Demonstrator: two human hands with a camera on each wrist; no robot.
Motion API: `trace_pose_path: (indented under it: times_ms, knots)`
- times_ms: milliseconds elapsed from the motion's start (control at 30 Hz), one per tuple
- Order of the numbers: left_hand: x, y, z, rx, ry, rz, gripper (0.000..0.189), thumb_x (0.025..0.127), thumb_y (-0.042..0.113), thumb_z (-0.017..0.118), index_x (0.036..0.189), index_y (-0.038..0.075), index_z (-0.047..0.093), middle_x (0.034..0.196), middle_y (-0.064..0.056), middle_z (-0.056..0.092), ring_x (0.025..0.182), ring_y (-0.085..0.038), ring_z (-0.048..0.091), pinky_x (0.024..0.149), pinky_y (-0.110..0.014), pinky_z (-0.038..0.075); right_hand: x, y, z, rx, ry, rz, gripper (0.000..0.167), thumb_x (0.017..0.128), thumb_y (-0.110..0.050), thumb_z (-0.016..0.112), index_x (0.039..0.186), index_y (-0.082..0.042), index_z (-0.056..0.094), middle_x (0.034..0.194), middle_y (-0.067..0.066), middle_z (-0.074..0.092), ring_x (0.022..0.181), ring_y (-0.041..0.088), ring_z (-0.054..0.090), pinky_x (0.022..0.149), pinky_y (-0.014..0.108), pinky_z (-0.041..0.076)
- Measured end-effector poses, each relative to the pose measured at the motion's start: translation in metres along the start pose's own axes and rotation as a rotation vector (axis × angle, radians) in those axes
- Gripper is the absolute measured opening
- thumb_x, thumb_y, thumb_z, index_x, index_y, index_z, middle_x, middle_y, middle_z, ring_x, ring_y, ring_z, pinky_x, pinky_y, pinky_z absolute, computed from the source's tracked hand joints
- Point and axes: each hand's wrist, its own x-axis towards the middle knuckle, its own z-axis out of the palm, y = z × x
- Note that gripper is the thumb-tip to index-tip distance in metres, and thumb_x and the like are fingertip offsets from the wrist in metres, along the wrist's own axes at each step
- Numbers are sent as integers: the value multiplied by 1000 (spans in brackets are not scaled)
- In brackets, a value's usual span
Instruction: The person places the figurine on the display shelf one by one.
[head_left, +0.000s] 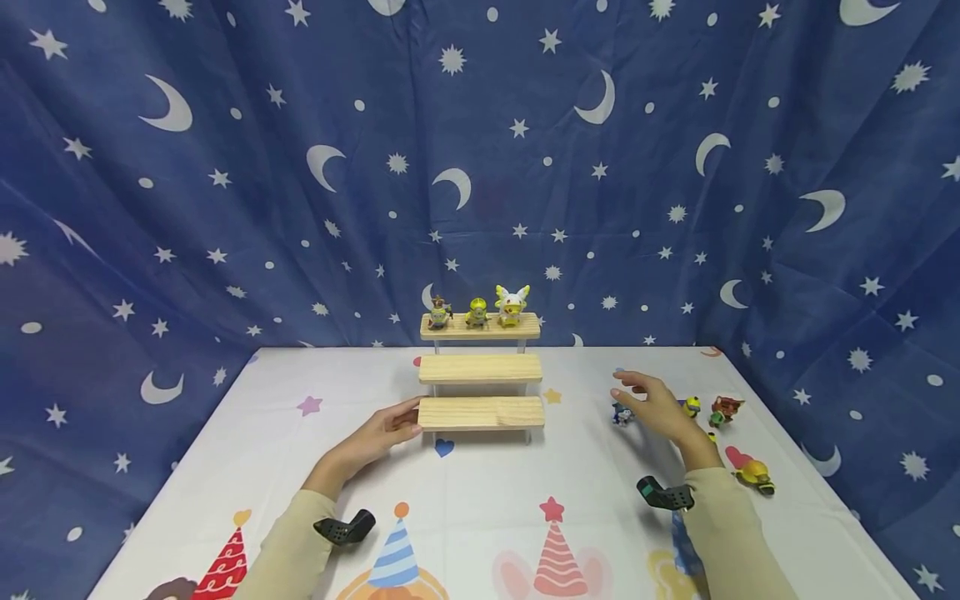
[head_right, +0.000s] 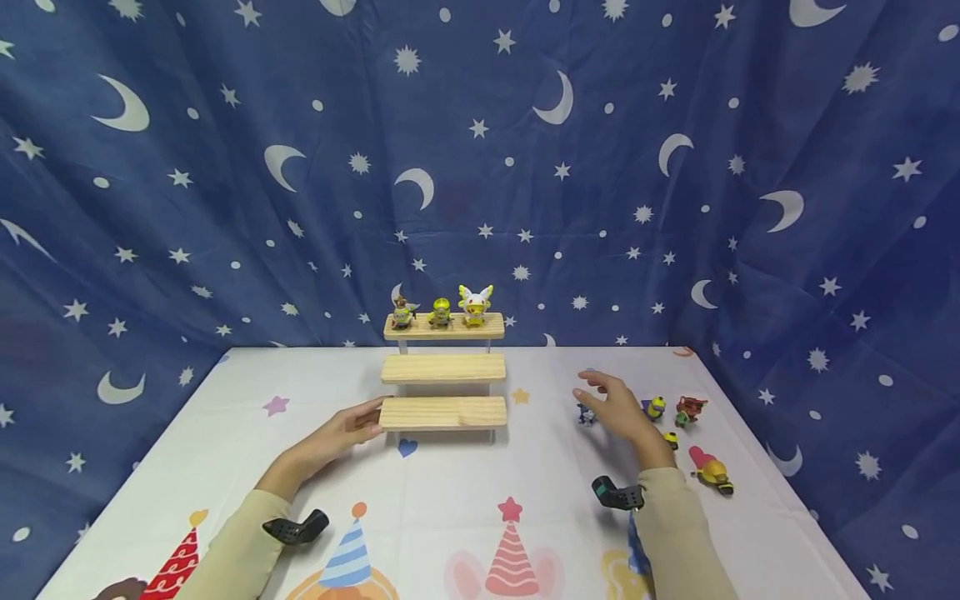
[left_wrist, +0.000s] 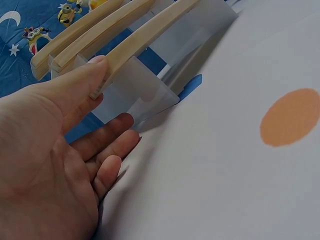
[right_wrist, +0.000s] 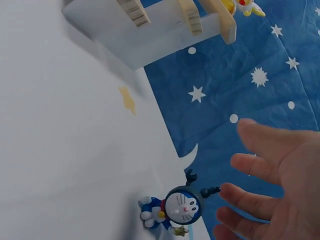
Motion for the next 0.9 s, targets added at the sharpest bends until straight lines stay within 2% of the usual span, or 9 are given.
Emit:
trace_pose_path:
  times_ms: [200, 433, 600, 900]
  knots:
    - [-1, 0, -1, -1, 5, -11, 67, 104, 26, 58, 160, 7, 28, 156, -24, 43, 144, -41, 43, 122, -59, 29, 0, 10, 6, 33, -31, -4, 51, 102, -18, 60, 145, 6, 48, 144, 36, 49, 131, 57, 45, 105, 68, 43]
    - [0, 0, 0, -10, 2, -15, 69, 103, 27, 59, 160, 6, 26, 157, -24, 42, 144, -41, 43, 122, -58, 29, -5, 17, 7, 16, -20, -23, 47, 98, -7, 63, 140, 9, 51, 138, 38, 53, 123, 56, 51, 101, 65, 46]
    - [0, -1, 1, -12, 6, -28, 69, 103, 27, 59, 160, 7, 27, 157, -24, 42, 145, -41, 43, 122, -59, 30, -8, 20, 6, 0, -12, -31, 45, 95, -3, 65, 136, 10, 55, 133, 37, 56, 112, 50, 58, 90, 54, 52]
    - [0, 0, 1, -14, -3, -11, 69, 104, 27, 58, 161, 6, 25, 158, -24, 41, 144, -40, 43, 121, -57, 32, -7, 21, 6, -36, -28, -32, 40, 93, 3, 61, 133, 8, 58, 125, 35, 61, 97, 36, 60, 76, 35, 50]
